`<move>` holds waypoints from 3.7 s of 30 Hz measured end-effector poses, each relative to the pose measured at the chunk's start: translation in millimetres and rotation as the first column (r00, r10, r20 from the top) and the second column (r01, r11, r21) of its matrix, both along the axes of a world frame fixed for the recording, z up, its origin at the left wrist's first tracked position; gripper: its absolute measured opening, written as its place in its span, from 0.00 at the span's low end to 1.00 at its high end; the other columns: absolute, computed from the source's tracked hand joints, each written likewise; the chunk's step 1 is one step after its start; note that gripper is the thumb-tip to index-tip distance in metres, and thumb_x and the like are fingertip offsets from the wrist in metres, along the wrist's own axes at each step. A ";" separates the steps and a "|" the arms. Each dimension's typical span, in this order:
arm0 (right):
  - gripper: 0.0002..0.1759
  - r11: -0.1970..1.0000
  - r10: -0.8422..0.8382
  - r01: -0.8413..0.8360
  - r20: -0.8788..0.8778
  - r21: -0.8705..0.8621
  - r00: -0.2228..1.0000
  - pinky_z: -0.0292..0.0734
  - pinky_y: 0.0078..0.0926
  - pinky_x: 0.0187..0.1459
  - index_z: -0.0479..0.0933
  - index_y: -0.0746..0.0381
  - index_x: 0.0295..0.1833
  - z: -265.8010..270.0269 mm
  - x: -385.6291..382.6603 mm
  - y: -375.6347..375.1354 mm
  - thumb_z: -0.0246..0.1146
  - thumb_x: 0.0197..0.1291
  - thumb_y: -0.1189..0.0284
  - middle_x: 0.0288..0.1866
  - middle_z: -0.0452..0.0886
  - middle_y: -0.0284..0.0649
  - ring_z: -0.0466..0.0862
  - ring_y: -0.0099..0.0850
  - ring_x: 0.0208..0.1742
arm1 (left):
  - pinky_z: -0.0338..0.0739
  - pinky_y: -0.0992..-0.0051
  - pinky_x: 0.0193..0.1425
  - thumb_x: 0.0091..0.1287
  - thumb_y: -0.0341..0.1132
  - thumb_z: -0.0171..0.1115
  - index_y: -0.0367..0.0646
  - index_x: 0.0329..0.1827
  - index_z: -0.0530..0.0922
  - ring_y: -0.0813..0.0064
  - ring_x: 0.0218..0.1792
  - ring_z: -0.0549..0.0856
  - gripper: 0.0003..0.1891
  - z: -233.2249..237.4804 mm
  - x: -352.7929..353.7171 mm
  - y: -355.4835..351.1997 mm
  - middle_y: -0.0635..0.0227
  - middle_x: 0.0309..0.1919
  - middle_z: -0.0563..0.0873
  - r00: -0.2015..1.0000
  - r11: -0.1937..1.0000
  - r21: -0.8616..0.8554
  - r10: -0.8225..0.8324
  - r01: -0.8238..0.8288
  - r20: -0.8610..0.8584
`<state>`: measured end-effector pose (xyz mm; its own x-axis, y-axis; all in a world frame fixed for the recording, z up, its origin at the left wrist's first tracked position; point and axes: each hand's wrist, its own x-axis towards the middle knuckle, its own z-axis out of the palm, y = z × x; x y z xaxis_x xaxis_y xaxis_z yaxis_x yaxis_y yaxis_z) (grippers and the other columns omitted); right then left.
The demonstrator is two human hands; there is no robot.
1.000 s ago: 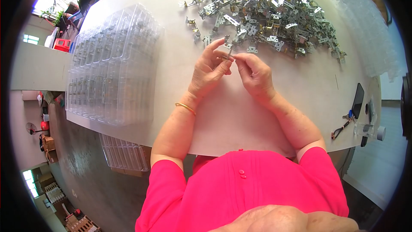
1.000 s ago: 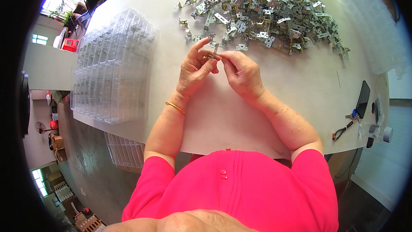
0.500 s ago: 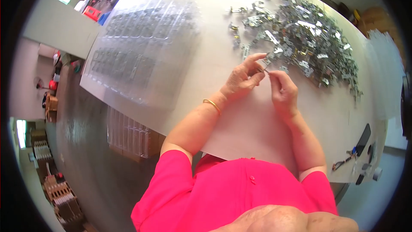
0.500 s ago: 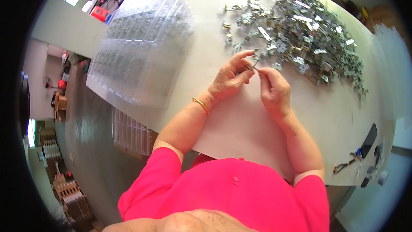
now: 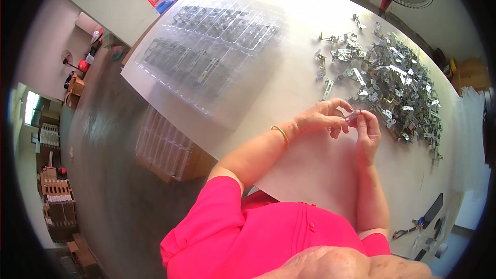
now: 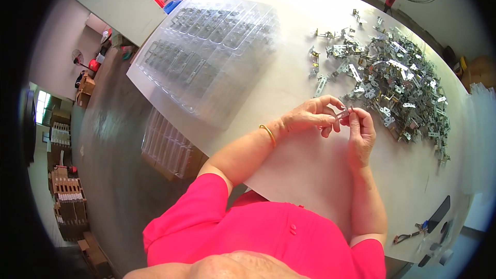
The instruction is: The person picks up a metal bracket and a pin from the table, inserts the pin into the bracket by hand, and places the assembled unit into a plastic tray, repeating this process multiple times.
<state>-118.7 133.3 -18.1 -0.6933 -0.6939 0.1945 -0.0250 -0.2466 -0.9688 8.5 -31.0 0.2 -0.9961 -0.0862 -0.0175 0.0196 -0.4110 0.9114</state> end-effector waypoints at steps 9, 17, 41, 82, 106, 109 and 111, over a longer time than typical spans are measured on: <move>0.07 0.992 -0.104 0.104 0.004 -0.067 0.995 0.86 0.24 0.51 0.79 0.65 0.56 -6.1 1.4 -4.8 0.59 0.79 0.77 0.45 0.85 0.35 0.86 0.22 0.46 | 0.83 0.71 0.41 0.71 0.31 0.70 0.38 0.54 0.76 0.77 0.35 0.86 0.14 -6.2 -5.5 21.9 0.65 0.34 0.87 0.919 0.653 -0.648 0.316 -0.392 -0.237; 0.09 0.980 -0.138 0.128 -0.056 -0.155 0.989 0.83 0.23 0.49 0.79 0.62 0.59 -4.8 2.1 -3.7 0.59 0.79 0.75 0.54 0.84 0.34 0.84 0.23 0.50 | 0.82 0.69 0.37 0.70 0.31 0.71 0.37 0.47 0.80 0.69 0.30 0.87 0.09 14.4 -1.1 32.7 0.58 0.31 0.87 0.790 0.301 -0.765 0.457 -0.570 -0.408; 0.04 0.994 0.009 -0.014 0.043 0.109 0.999 0.73 0.14 0.31 0.83 0.60 0.51 -4.9 2.5 -3.3 0.65 0.76 0.73 0.34 0.81 0.28 0.77 0.15 0.30 | 0.81 0.72 0.34 0.63 0.38 0.75 0.37 0.36 0.89 0.77 0.27 0.87 0.11 161.2 100.1 -200.4 0.63 0.26 0.91 0.509 -0.151 -0.941 0.809 -0.302 -0.294; 0.05 0.992 -0.001 -0.003 0.032 0.124 0.999 0.76 0.16 0.33 0.83 0.60 0.51 -9.4 0.1 -2.7 0.64 0.75 0.73 0.34 0.82 0.28 0.79 0.15 0.32 | 0.82 0.59 0.48 0.70 0.45 0.71 0.36 0.48 0.83 0.55 0.42 0.89 0.19 64.1 -21.8 -13.5 0.53 0.40 0.88 0.790 -0.213 -0.965 0.561 -0.152 -0.248; 0.06 0.985 -0.101 0.099 0.002 0.143 0.995 0.76 0.18 0.31 0.81 0.62 0.52 14.9 2.4 64.8 0.62 0.78 0.71 0.29 0.81 0.29 0.79 0.16 0.29 | 0.70 0.83 0.23 0.81 0.33 0.53 0.36 0.63 0.77 0.83 0.21 0.78 0.14 11.5 -24.7 56.4 0.74 0.33 0.79 0.928 0.935 -0.188 0.332 -0.301 0.169; 0.06 0.975 -0.127 0.131 -0.031 0.179 0.991 0.76 0.19 0.31 0.82 0.62 0.52 9.8 4.4 65.4 0.63 0.77 0.72 0.28 0.81 0.29 0.79 0.16 0.28 | 0.69 0.82 0.25 0.80 0.32 0.54 0.35 0.65 0.76 0.84 0.22 0.77 0.15 7.9 -24.3 64.8 0.75 0.32 0.78 0.940 0.940 -0.214 0.301 -0.266 0.157; 0.06 0.970 -0.137 0.144 -0.050 0.194 0.989 0.75 0.19 0.31 0.82 0.62 0.52 6.9 5.3 65.5 0.63 0.77 0.72 0.28 0.81 0.29 0.79 0.15 0.28 | 0.68 0.83 0.26 0.81 0.32 0.54 0.36 0.65 0.77 0.85 0.22 0.77 0.15 6.9 -21.4 69.5 0.76 0.32 0.77 0.942 0.941 -0.227 0.291 -0.251 0.164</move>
<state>-113.4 198.8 -11.2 -0.7815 -0.6172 0.0907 -0.0815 -0.0431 -0.9957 -12.9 38.4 7.1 -0.9133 -0.3744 -0.1606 -0.0794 -0.2232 0.9715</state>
